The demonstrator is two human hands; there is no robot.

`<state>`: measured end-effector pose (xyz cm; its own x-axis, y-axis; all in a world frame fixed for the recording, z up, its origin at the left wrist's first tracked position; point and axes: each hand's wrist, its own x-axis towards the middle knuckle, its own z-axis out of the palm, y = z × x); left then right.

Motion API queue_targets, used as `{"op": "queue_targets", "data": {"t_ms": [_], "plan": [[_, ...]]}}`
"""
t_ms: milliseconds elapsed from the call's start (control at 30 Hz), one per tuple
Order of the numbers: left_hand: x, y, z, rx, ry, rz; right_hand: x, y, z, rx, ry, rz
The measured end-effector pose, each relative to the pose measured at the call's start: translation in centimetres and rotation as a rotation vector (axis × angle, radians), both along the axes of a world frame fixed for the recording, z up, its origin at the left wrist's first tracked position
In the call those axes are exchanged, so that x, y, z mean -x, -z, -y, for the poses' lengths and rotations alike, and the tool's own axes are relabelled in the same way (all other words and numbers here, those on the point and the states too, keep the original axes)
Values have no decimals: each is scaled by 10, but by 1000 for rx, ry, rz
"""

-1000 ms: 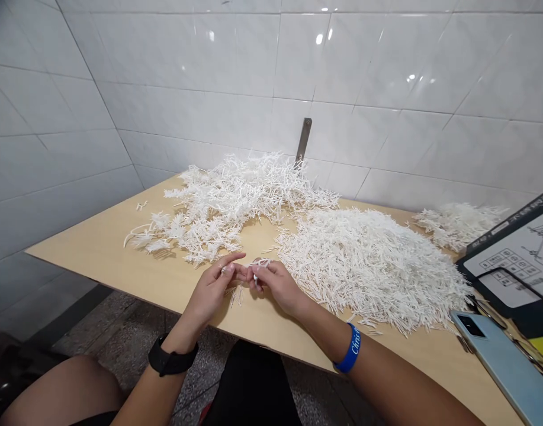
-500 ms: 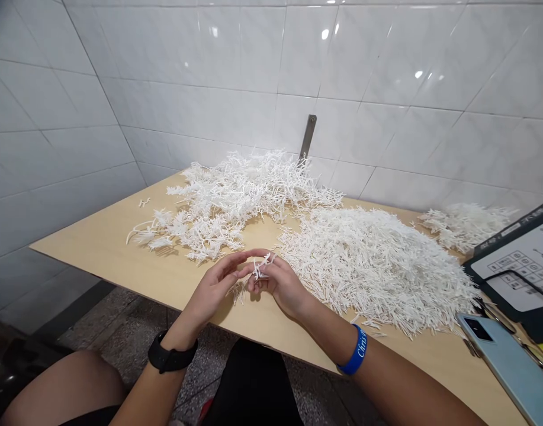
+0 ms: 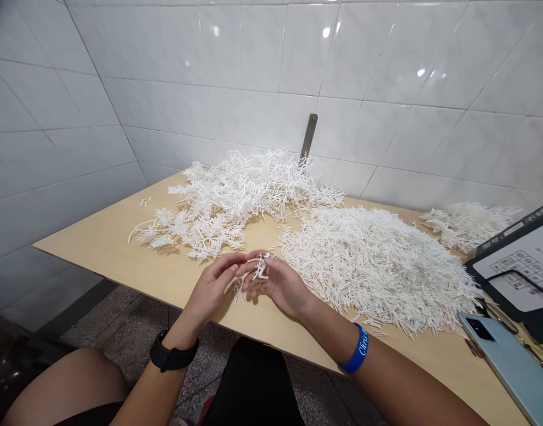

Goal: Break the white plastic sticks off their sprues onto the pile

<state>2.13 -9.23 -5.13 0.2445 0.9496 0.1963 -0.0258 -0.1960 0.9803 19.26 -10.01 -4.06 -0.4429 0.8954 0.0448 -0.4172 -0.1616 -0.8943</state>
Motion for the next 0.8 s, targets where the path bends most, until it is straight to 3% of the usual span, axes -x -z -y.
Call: {"op": "queue_targets", "data": {"t_ms": [100,200,267,367,400,467,533,567,600,667,733,800], "plan": [[1,1,-1,16,-28,-4,1,6,-1,-41,52,142],[0,5,-2,47,-59,85,7,7,13,-218,184,380],[0,8,-3,77,-63,162,14,-3,27,-409,140,538],[0,14,-6,95,-87,243,20,-40,30,-755,-28,699],[1,16,-8,93,-108,255,19,-57,21,-851,11,730],[2,20,-10,92,-167,265,17,-91,-12,-933,263,791],[3,23,-12,99,-232,279,12,-114,-52,-888,551,908],[4,24,-13,101,-261,295,10,-117,-68,-855,646,978],[5,25,-13,94,-289,315,9,-114,-78,-836,703,1045],[7,26,-12,67,-323,341,13,-92,-78,-864,735,1143],[9,27,-10,39,-351,351,26,-55,-55,-933,571,1207],[10,27,-9,32,-382,335,43,-19,-22,-1003,299,1257]]}}
